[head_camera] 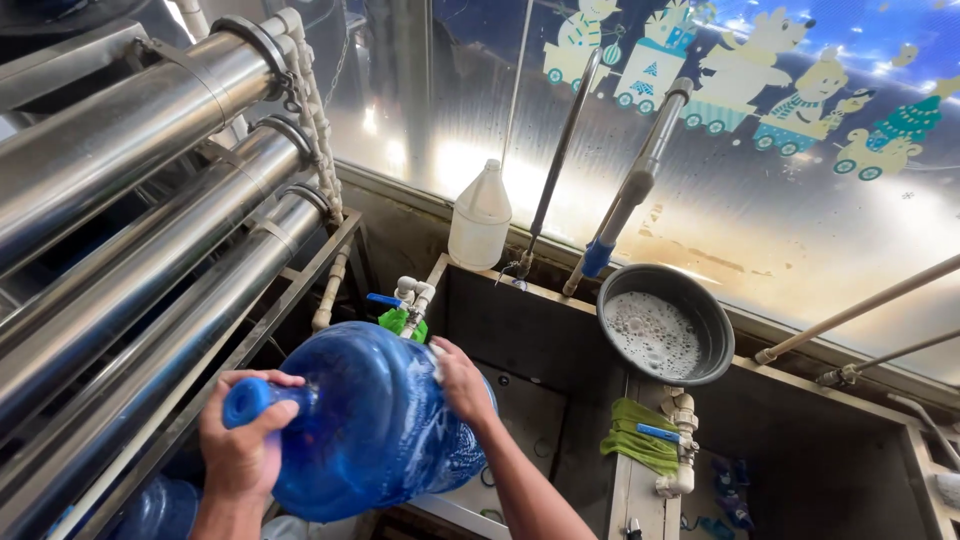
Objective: The person picks up large blue water jugs and scrubs their exterior surfaces with a soapy cloth at a stainless steel sink. They rinse the jugs under running water and place them into the sink basin or on the floor among other jugs.
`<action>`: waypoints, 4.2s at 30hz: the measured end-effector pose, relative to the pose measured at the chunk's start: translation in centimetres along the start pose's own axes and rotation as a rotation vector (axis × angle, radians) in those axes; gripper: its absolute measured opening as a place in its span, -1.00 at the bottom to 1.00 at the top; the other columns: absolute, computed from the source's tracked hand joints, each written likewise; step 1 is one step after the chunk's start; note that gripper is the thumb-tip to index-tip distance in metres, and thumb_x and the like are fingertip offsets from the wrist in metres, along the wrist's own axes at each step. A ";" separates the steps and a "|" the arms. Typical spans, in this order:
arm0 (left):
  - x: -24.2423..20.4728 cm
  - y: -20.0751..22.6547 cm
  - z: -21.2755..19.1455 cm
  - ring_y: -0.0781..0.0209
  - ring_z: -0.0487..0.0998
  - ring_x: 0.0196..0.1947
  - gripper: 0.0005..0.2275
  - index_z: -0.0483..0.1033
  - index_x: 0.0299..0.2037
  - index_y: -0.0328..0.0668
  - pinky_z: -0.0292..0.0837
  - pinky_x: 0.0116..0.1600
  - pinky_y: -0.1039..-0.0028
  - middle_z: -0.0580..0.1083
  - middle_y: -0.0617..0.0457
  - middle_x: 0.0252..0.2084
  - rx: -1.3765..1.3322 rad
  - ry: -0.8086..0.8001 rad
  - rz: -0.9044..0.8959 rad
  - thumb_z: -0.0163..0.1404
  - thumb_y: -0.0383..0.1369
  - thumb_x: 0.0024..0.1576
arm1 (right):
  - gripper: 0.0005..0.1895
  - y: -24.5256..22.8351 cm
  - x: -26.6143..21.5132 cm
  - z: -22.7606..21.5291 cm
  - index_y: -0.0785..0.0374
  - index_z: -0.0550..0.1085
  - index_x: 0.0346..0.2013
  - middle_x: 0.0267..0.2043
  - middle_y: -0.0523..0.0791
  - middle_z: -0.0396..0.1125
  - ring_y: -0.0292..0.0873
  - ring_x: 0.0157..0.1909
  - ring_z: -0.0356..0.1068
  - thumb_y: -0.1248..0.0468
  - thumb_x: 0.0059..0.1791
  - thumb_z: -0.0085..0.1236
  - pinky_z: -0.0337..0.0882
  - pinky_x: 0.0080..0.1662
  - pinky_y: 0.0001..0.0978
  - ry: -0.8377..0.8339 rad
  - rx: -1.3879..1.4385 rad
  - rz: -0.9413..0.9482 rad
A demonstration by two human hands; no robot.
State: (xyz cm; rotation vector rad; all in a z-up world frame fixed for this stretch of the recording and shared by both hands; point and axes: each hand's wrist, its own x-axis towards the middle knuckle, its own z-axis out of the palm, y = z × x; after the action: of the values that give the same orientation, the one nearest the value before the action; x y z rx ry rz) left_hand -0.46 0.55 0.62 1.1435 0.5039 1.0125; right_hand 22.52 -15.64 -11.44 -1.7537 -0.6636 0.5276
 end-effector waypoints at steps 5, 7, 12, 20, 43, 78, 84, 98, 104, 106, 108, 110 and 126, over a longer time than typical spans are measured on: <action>2.5 -1.0 -0.7 0.07 0.62 -0.34 -0.60 0.37 -0.11 -0.10 0.62 -0.05 0.32 0.50 -0.08 -0.31 -0.056 0.484 -0.049 0.11 -0.66 -0.14 | -0.35 10.6 -5.8 2.2 0.29 0.13 0.42 0.54 0.01 -0.06 -0.03 0.59 -0.14 -0.02 0.16 -0.53 -0.20 0.53 -0.21 0.375 -0.415 0.072; 3.3 -2.0 -0.2 0.15 0.64 -0.41 -0.63 0.38 -0.15 -0.07 0.68 -0.13 0.38 0.54 -0.05 -0.35 -0.039 0.666 -0.030 0.16 -0.64 -0.10 | -0.27 6.7 -9.0 4.8 0.34 -0.08 0.50 0.62 0.00 -0.24 -0.08 0.64 -0.27 -0.04 0.14 -0.68 -0.24 0.56 -0.30 0.447 -0.378 0.260; 2.7 -0.1 2.6 0.13 0.54 -0.55 -0.67 0.25 -0.37 -0.14 0.52 -0.36 0.19 0.44 -0.06 -0.55 0.078 0.649 -0.075 0.15 -0.56 -0.26 | -0.27 -6.0 -11.3 8.9 0.30 -0.15 0.50 0.64 0.05 -0.39 0.03 0.65 -0.42 0.00 0.10 -0.53 -0.42 0.52 -0.05 0.415 -0.129 -0.007; 2.7 -0.6 2.8 -0.14 0.65 -0.35 -0.61 0.33 -0.23 -0.31 0.58 -0.04 0.21 0.46 -0.27 -0.43 -0.042 0.064 0.123 0.12 -0.77 -0.24 | -0.57 -4.8 1.5 1.0 -0.06 0.53 0.18 0.25 -0.19 0.41 -0.02 0.32 0.35 0.10 0.04 -0.05 0.29 0.34 -0.15 0.092 -0.096 -0.287; 4.0 -3.8 4.9 0.05 0.61 -0.49 -0.79 0.46 -0.26 -0.31 0.58 -0.10 0.34 0.44 -0.17 -0.51 -0.119 0.077 0.050 0.18 -0.60 -0.07 | -0.50 -5.0 1.5 -2.5 -0.26 0.43 0.30 0.24 -0.10 0.42 0.06 0.32 0.36 0.02 0.07 -0.20 0.16 0.40 -0.07 -0.082 0.031 -0.008; 8.6 -4.4 2.3 0.01 0.66 -0.60 -0.70 0.51 -0.26 -0.17 0.67 -0.46 0.35 0.46 -0.14 -0.54 -0.082 0.447 -0.146 0.19 -0.59 -0.22 | -0.51 -6.4 -8.6 8.0 0.30 0.42 0.28 0.33 0.15 0.26 0.24 0.44 0.10 0.14 0.13 -0.16 -0.04 0.42 0.06 0.663 -0.330 -0.333; 5.4 -1.3 3.6 -0.08 0.60 -0.41 -0.66 0.41 -0.20 -0.37 0.56 -0.09 0.28 0.41 -0.29 -0.45 -0.153 -0.088 0.058 0.05 -0.65 -0.24 | -0.53 -9.6 2.0 0.5 -0.25 0.51 0.19 0.32 -0.31 0.36 -0.10 0.44 0.24 0.16 0.05 -0.19 0.14 0.45 -0.22 0.019 -0.044 -0.246; 7.7 -0.2 6.2 0.14 0.50 -0.65 -0.75 0.30 -0.42 -0.20 0.48 -0.48 0.31 0.33 0.04 -0.60 -0.008 0.384 -0.183 0.13 -0.59 -0.21 | -0.43 -5.9 -10.3 7.3 0.37 0.23 0.36 0.47 0.18 0.06 0.16 0.55 -0.10 0.15 0.10 -0.30 -0.19 0.49 0.01 0.692 -0.206 -0.042; 5.0 -0.6 6.8 0.08 0.56 -0.52 -0.80 0.38 -0.41 -0.20 0.61 -0.09 0.33 0.47 -0.07 -0.51 0.016 -0.021 -0.046 0.03 -0.59 -0.22 | -0.50 -12.7 -2.7 0.6 0.09 0.43 0.25 0.34 -0.06 0.30 -0.07 0.35 0.20 0.10 0.05 -0.20 0.15 0.30 -0.17 0.281 -0.056 -0.060; 4.4 -1.0 6.2 0.06 0.57 -0.45 -0.80 0.38 -0.36 -0.19 0.59 -0.06 0.33 0.47 -0.08 -0.48 0.015 -0.116 -0.006 0.03 -0.59 -0.19 | -0.47 -7.7 -0.3 -1.7 0.09 0.46 0.24 0.23 -0.13 0.43 -0.23 0.16 0.38 0.08 0.05 -0.26 0.28 0.18 -0.42 0.194 0.079 0.065; 3.8 -1.9 5.6 0.05 0.57 -0.38 -0.75 0.35 -0.27 -0.22 0.57 -0.01 0.32 0.47 -0.13 -0.42 0.007 -0.206 0.045 0.03 -0.58 -0.16 | -0.48 0.6 0.4 -3.1 0.18 0.55 0.11 0.16 -0.06 0.47 -0.14 0.19 0.44 -0.03 0.10 -0.22 0.32 0.17 -0.37 0.204 -0.072 0.111; 3.5 -2.0 6.7 0.09 0.57 -0.39 -0.76 0.36 -0.27 -0.23 0.59 -0.03 0.36 0.47 -0.13 -0.41 0.007 -0.186 0.044 0.03 -0.61 -0.15 | -0.45 5.9 -3.2 -2.7 0.10 0.50 0.18 0.23 -0.07 0.42 -0.05 0.27 0.37 -0.04 0.09 -0.32 0.25 0.23 -0.27 0.343 -0.152 0.247; -5.1 0.6 19.3 0.29 0.56 -0.34 -0.78 0.52 -0.34 -0.11 0.48 -0.07 0.48 0.58 0.13 -0.33 0.401 -0.966 0.139 0.20 -0.46 -0.20 | -0.53 -3.3 -12.8 -10.7 0.25 0.53 0.10 0.19 -0.08 0.45 -0.18 0.25 0.38 0.10 0.07 -0.21 0.23 0.29 -0.44 0.821 0.017 0.266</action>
State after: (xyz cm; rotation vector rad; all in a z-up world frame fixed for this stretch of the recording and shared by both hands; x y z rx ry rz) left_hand 11.82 -13.57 7.65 1.8716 -0.1690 0.3711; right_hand 19.40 -31.13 -5.20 -1.8487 0.1524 -0.0418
